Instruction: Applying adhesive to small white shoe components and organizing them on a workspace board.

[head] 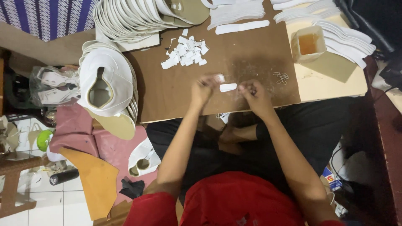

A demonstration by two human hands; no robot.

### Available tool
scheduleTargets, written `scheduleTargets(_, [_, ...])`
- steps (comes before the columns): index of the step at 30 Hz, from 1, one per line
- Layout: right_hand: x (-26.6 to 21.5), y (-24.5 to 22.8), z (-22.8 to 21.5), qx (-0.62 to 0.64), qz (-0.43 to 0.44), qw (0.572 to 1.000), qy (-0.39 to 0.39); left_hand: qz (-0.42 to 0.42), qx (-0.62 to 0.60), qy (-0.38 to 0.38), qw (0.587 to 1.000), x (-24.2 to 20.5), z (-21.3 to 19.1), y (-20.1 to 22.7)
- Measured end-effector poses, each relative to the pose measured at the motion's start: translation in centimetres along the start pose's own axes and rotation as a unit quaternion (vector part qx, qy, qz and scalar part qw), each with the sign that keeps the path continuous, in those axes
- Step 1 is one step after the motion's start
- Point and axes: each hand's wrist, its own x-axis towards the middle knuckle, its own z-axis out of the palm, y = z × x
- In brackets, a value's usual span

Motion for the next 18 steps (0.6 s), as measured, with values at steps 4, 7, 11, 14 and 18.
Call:
scheduleTargets(4, [-0.3,1.5,-0.8,0.001,0.017,0.999,0.051,0.086,0.038,0.136,0.986,7.4,-4.2,-2.7])
scheduleTargets(7, [-1.0,2.0,-2.4,-0.005,0.042,0.997,0.071,0.054,0.170,0.204,0.963,10.1,-4.8,-3.2])
scheduleTargets(11, [-0.7,4.3,-4.6,-0.010,0.053,0.994,0.095,0.107,0.310,0.218,0.919,7.1,-3.7,0.7])
scheduleTargets(14, [-0.9,4.2,-5.2,-0.020,0.053,0.993,0.103,0.210,0.276,0.224,0.911,5.1,-1.8,-0.4])
scheduleTargets(18, [-0.6,4.9,-4.6,-0.067,0.003,0.989,0.130,0.292,0.256,0.009,0.922,0.8,1.4,0.6])
